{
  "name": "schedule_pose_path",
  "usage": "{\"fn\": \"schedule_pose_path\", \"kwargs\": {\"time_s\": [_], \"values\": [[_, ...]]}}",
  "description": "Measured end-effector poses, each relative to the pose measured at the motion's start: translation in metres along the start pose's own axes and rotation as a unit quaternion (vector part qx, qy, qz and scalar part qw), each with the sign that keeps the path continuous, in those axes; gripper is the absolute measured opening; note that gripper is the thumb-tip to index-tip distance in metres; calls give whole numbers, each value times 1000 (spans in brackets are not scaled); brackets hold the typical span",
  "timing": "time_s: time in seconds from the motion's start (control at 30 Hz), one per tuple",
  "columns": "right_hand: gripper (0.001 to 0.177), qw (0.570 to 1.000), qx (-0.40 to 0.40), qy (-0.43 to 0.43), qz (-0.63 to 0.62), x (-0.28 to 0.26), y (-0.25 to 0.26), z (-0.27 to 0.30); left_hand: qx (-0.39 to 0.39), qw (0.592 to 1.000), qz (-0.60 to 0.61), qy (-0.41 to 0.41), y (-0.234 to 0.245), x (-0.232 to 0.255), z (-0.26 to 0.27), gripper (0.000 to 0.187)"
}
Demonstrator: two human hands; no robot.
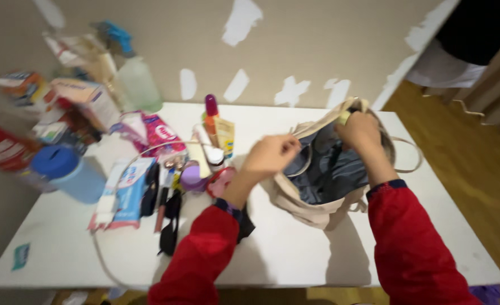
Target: The person packs a beige tote bag with daily essentials from a white table. They place a yellow bottle, a tube, a packet of wipes, a black cloth, several small bottles, a pink pouch, a small container, a hair clip, a pink case, a black pouch, sunglasses, a white charger, and a pen into the bag one by one.
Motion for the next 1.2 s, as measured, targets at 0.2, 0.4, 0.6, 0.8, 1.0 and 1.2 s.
{"fn": "schedule_pose_path", "kwargs": {"time_s": [0.2, 0.4, 0.6, 0.8, 1.0, 1.2], "values": [[41, 980, -24, 110, -166, -110, 40, 27, 197, 968, 136, 70, 109, -94, 21, 20], [52, 944, -119, 211, -224, -208, -38, -7, 235, 960, 29, 150, 141, -190, 28, 27], [60, 947, -178, 174, -200, -246, -129, -42, 251, 959, 89, 94, 120, -245, 2, 46], [33, 912, -256, 136, -289, -249, -149, -53, 242, 963, 102, 64, 110, -227, -4, 50], [31, 927, -194, 189, -260, -238, -95, -24, 273, 959, -18, 76, 103, -165, -3, 48], [33, 885, -175, 211, -376, -168, -14, 10, 214, 969, 123, 10, 79, -88, -11, 25]]}}
Point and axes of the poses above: each hand's wrist, its own z-axis away from the middle knuckle, its own y-axis out of the back of the hand, x = y × z, the point moved 3 cm from there along -z, towards the middle knuckle, and after that the axes turned 7 degrees about z, right-handed, at the moved point
